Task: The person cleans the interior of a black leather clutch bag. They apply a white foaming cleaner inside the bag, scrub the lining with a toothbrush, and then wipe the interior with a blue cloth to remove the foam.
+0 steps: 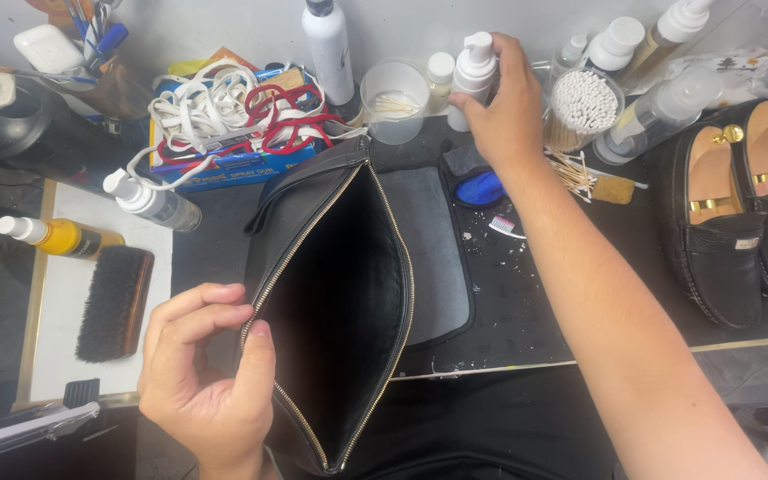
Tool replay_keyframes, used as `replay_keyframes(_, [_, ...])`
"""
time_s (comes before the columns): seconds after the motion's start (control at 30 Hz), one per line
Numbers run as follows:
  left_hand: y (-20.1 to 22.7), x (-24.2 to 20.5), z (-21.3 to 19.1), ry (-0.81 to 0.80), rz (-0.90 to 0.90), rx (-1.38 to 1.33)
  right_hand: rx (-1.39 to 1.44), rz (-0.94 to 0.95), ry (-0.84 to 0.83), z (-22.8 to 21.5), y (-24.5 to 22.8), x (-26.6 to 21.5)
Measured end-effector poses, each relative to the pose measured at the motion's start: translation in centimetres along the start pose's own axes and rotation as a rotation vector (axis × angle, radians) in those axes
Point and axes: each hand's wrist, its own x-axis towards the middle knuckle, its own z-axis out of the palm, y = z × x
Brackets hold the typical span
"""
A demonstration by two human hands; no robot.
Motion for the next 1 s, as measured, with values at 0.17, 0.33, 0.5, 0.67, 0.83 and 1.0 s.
replay_keyframes(0.17, [0.8,-0.4,0.7,-0.033,0.003,0.025,-0.047,0.185,-0.018,-0.2,0.4,0.5])
replay_keyframes(0.33, [1.9,-1.3,3.4,-0.114,0.099,0.079,-0.165,-0.058,0.098,-1.0,-0.8,0.0])
replay_keyframes(0.5, [2.4,-1.3,2.9,-0.075,0.065,0.065,-0.035,0.031,0.115,-2.0,-3.6,-4.8])
replay_keyframes(0.67, [2.9,-0.5,-0.3,-0.113,-0.042,0.158,0.664,0.105,-0.292,-1.0,-7.9,-11.2])
replay_keyframes(0.83, [3.9,0.5,-3.4,-0.145,-0.125,0.174,1.089,0.293,-0.38,0.8,-8.9,-11.5])
replay_keyframes(1.0, [3.6,1.3,-7.0,0.101,-0.183,0.157,1.146,0.325,-0.444,6.0,-9.4,-6.3])
